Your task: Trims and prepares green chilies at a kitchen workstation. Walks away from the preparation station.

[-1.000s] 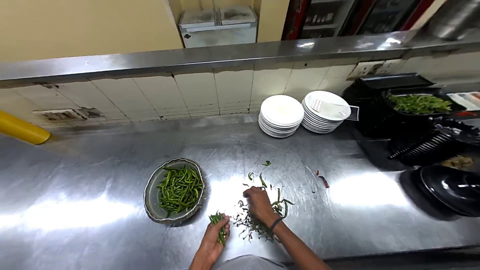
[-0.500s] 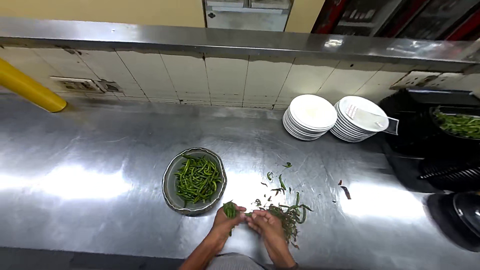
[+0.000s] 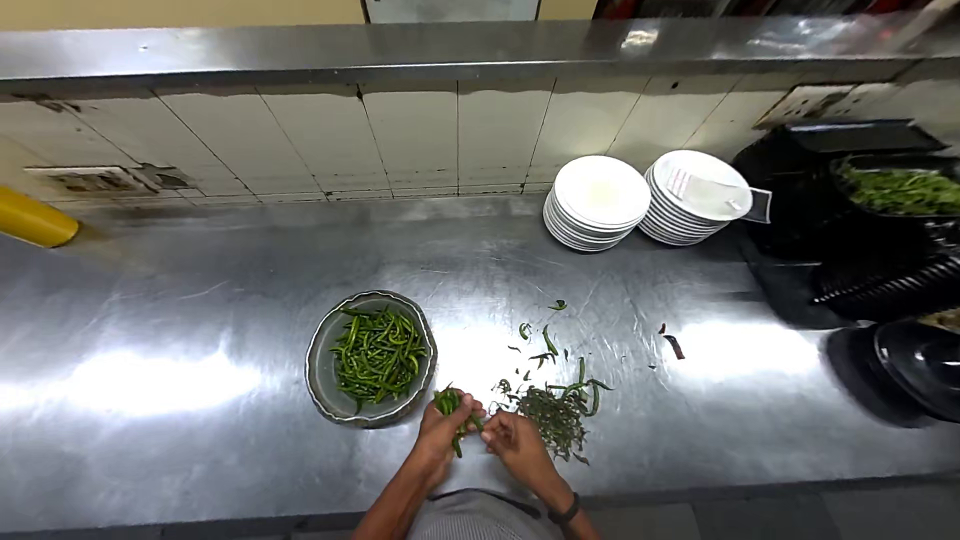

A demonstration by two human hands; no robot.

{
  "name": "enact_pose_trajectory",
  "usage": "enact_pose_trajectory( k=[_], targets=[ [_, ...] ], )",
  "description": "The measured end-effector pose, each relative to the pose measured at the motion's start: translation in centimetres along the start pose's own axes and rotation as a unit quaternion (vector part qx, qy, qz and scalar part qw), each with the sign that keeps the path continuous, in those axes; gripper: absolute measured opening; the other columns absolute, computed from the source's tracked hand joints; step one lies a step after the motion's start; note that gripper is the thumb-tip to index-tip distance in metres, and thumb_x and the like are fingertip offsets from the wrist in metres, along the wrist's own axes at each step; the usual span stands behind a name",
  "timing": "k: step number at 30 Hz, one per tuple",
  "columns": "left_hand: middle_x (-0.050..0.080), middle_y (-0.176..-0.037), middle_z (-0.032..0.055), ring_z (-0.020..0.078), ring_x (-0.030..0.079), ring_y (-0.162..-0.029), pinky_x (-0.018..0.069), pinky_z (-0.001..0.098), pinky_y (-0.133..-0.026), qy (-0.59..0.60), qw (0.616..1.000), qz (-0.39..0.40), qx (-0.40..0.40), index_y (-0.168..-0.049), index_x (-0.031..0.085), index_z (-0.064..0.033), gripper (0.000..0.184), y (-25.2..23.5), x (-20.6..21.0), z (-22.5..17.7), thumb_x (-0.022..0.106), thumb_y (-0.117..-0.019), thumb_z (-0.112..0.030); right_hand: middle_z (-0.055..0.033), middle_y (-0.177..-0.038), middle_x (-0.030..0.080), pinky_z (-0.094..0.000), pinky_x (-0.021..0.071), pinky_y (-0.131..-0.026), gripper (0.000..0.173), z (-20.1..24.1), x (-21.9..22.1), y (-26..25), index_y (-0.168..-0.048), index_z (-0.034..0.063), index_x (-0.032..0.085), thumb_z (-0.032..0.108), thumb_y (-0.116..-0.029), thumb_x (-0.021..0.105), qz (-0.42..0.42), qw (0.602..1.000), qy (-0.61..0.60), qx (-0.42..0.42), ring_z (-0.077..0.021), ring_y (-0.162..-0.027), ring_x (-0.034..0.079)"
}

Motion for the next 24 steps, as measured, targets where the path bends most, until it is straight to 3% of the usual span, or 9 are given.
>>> enact_pose_trajectory(
  k=[4,6,9,12,15,19,24],
  targets=[
    [0.069,-0.088,0.0159,0.0199,0.067,-0.070,0.0575,0.0309,-0.063,0.009,0.994,-0.088,-0.064,-0.113,0.058,0.0053,0.021,0.7,0.6,1.3,0.061,-0.1035,-0.014,-0.0044,-0.091,0.069,-0.0355,0.0569,-0.077,0.018,1.5,-0.7,1.4,-0.092,0.0074,0.072,0.016,-0.0990,0.059,0.014,0.983,0.052,-0.178,-0.0144,-0.083,0.067],
    [0.070,-0.088,0.0168,0.0195,0.067,-0.068,0.0567,0.0298,-0.061,0.021,0.990,-0.124,-0.068,-0.114,0.057,0.0054,0.023,0.5,0.2,2.4,0.059,-0.1042,-0.015,-0.0029,-0.092,0.071,-0.0351,0.0571,-0.077,0.020,2.1,-1.6,2.1,-0.092,0.0103,0.073,0.018,-0.1006,0.057,0.023,0.975,0.044,-0.217,-0.0132,-0.085,0.068],
    [0.071,-0.088,0.0182,0.0218,0.070,-0.072,0.0581,0.0316,-0.062,0.048,0.984,-0.158,-0.070,-0.117,0.057,0.0053,0.025,0.3,0.4,3.1,0.057,-0.1055,-0.017,-0.0029,-0.097,0.073,-0.0391,0.0578,-0.080,0.020,0.9,-3.6,1.6,-0.102,0.0128,0.075,0.025,-0.1017,0.060,0.021,0.982,0.110,-0.152,-0.0154,-0.086,0.069],
    [0.067,-0.084,0.0154,0.0243,0.071,-0.071,0.0634,0.0380,-0.065,0.093,0.973,-0.195,-0.086,-0.116,0.053,0.0023,0.022,1.0,1.8,3.1,0.062,-0.1017,-0.012,-0.0145,-0.118,0.072,-0.0571,0.0521,-0.095,0.039,-0.9,-5.4,-0.2,-0.140,0.0167,0.063,0.017,-0.1035,0.050,0.123,0.951,0.281,-0.027,-0.0341,-0.109,0.069],
    [0.063,-0.078,0.0106,0.0172,0.064,-0.060,0.0581,0.0299,-0.054,0.084,0.974,-0.200,-0.066,-0.110,0.055,-0.0005,0.020,2.2,2.5,3.8,0.068,-0.0967,-0.007,-0.0109,-0.121,0.071,-0.0499,0.0507,-0.103,0.033,-1.5,-6.6,-2.5,-0.128,0.0140,0.071,0.015,-0.1027,0.050,0.100,0.958,0.267,-0.028,-0.0283,-0.115,0.066],
    [0.062,-0.075,0.0087,0.0127,0.059,-0.056,0.0520,0.0248,-0.050,0.062,0.979,-0.194,-0.032,-0.105,0.057,0.0001,0.017,3.9,2.8,6.0,0.070,-0.0942,-0.002,-0.0111,-0.116,0.071,-0.0498,0.0532,-0.097,0.029,0.2,-7.1,-6.2,-0.122,0.0133,0.072,0.016,-0.1031,0.049,0.051,0.950,0.309,-0.005,-0.0291,-0.112,0.067],
    [0.062,-0.072,0.0084,0.0127,0.059,-0.054,0.0516,0.0244,-0.048,0.089,0.974,-0.205,-0.042,-0.102,0.056,-0.0004,0.014,6.4,3.5,8.4,0.068,-0.0956,-0.003,-0.0163,-0.121,0.067,-0.0566,0.0506,-0.094,0.030,-0.7,-5.3,-8.9,-0.123,0.0116,0.070,0.008,-0.0955,0.058,0.146,0.900,0.406,-0.054,-0.0363,-0.113,0.064]
  ],
)
Point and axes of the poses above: each hand's wrist, its own y-axis away from the middle knuckle, its own x-axis out of the palm, z = x × y, the point moved 4 cm from there along -y, towards the middle knuckle
